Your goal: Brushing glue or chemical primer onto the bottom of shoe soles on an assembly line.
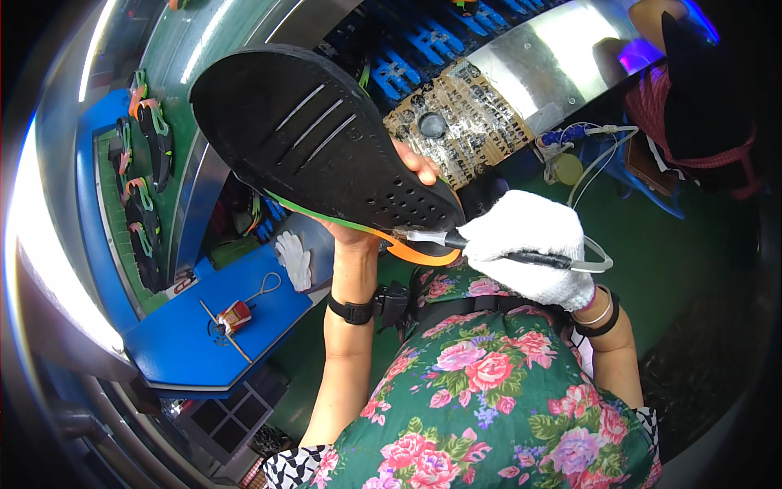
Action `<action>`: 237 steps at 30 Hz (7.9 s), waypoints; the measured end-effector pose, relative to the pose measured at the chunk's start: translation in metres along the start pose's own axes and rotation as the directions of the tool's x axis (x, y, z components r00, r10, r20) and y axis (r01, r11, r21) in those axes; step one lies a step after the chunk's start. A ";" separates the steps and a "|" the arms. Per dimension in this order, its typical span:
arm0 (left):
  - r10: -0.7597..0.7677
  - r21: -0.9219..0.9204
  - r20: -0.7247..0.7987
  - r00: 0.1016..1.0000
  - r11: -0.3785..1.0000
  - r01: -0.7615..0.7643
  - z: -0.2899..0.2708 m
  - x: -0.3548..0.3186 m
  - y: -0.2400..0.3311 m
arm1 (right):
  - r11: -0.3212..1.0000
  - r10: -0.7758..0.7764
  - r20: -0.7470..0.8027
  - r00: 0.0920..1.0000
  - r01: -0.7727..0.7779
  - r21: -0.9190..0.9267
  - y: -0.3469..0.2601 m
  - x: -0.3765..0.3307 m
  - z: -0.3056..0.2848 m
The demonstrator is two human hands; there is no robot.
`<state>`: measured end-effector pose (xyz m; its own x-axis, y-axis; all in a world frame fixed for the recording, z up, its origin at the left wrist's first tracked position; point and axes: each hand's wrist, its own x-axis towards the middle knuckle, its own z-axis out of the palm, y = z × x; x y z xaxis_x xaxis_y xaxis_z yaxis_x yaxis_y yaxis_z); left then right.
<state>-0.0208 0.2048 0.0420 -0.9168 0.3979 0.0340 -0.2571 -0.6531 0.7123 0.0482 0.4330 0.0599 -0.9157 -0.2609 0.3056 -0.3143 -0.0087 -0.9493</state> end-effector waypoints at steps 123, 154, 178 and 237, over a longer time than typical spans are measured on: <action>0.177 0.079 0.225 0.958 0.977 -0.199 -0.001 0.010 -0.007 | 0.942 -0.059 -0.018 0.998 0.049 -0.332 -0.039 -0.009 -0.005; -0.261 -0.207 0.094 0.961 0.939 0.275 -0.027 0.012 0.004 | 0.994 -0.041 0.161 0.986 0.023 0.109 -0.017 0.004 -0.003; -0.504 -0.041 0.033 0.863 0.862 0.505 -0.038 0.016 0.012 | 0.984 -0.176 0.198 0.964 0.167 0.062 -0.001 0.015 0.008; -0.155 -0.665 0.004 0.988 0.737 0.119 0.014 -0.037 -0.049 | 0.832 -0.332 -0.062 0.941 0.261 -0.490 -0.047 0.052 0.005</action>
<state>0.0302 0.2314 0.0156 -0.8644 0.4972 -0.0744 -0.5017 -0.8628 0.0628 0.0161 0.4149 0.1199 -0.7731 -0.1829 0.6074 -0.6232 0.3974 -0.6735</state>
